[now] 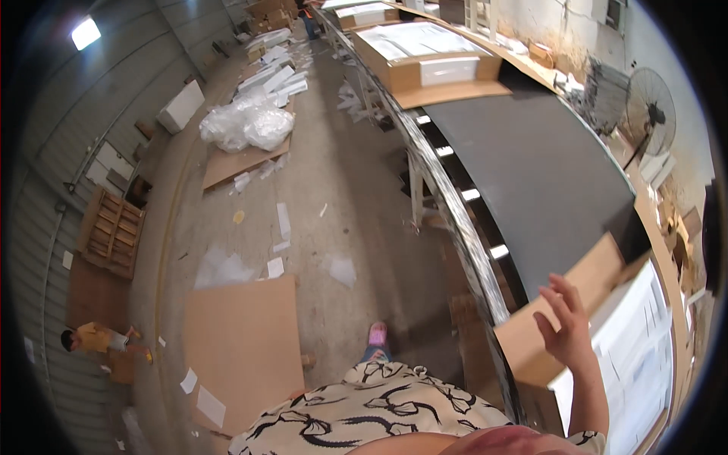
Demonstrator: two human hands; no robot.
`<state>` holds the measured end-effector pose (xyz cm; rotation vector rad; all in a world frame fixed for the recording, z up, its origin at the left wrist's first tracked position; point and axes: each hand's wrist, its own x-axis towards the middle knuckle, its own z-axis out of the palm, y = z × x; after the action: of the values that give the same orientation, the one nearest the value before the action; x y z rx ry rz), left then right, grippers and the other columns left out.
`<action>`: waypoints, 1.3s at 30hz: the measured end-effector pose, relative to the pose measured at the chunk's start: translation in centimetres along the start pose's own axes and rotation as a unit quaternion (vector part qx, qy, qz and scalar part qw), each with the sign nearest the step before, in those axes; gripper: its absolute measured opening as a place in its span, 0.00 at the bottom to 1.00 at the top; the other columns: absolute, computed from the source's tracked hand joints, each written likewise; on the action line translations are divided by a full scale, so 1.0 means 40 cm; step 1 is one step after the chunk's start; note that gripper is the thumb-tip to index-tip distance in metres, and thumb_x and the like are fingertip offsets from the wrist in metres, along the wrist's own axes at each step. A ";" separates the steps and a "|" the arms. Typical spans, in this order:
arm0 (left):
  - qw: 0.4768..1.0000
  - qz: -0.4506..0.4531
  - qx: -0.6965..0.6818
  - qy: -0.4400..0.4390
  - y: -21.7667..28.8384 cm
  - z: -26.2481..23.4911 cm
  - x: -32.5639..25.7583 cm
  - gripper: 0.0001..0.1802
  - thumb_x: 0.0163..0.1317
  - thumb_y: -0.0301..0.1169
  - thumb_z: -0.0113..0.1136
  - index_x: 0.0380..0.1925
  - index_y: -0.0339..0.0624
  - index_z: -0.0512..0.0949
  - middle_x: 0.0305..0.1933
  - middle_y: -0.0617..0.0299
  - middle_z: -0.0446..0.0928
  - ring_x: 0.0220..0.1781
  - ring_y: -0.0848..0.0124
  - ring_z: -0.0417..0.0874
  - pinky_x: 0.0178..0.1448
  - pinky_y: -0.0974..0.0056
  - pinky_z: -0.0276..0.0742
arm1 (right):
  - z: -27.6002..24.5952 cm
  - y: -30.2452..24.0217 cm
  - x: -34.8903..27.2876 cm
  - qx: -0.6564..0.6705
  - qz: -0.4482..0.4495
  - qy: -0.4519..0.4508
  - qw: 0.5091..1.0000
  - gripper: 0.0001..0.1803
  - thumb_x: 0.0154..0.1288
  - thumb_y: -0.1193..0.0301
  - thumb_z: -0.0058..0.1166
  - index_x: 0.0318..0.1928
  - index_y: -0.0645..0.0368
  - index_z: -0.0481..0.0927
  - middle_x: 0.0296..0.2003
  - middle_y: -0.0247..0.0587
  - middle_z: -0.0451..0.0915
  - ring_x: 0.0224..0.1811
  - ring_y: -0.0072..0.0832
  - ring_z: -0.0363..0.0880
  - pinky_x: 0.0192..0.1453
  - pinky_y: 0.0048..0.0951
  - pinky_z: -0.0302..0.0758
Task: The person picks up white furniture panels, foam inserts, and cardboard spacers from the floor and places them into cardboard boxes on a conveyor belt.
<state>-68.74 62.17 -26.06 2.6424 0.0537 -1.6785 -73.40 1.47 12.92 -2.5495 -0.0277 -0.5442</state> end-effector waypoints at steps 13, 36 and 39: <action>0.873 0.267 -0.294 0.283 0.257 -1.052 0.406 0.23 0.56 0.42 0.56 0.49 0.40 0.74 0.49 0.47 0.76 0.52 0.53 0.77 0.55 0.55 0.72 | 1.076 0.115 0.384 0.108 0.038 -0.318 0.941 0.16 0.53 0.64 0.58 0.42 0.54 0.78 0.44 0.51 0.76 0.45 0.49 0.75 0.50 0.40 0.74; 0.908 -0.085 -0.366 0.185 -0.172 -1.673 0.969 0.21 0.54 0.45 0.56 0.39 0.40 0.80 0.34 0.48 0.80 0.38 0.54 0.80 0.45 0.55 0.74 | 2.036 0.130 2.237 0.052 -0.143 -0.419 0.895 0.14 0.54 0.63 0.51 0.37 0.58 0.77 0.37 0.53 0.78 0.40 0.49 0.77 0.45 0.46 0.74; 0.923 -0.041 -0.336 0.182 -0.147 -1.941 1.103 0.21 0.54 0.45 0.57 0.39 0.39 0.80 0.35 0.46 0.80 0.39 0.52 0.80 0.45 0.54 0.74 | 2.174 0.222 2.332 -0.013 -0.004 -0.506 0.862 0.14 0.52 0.64 0.49 0.37 0.57 0.79 0.38 0.53 0.79 0.42 0.49 0.78 0.47 0.45 0.74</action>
<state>20.05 71.19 -32.92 2.3635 0.6260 -0.9080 45.98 29.38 -23.31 -2.5543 -0.4005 0.8423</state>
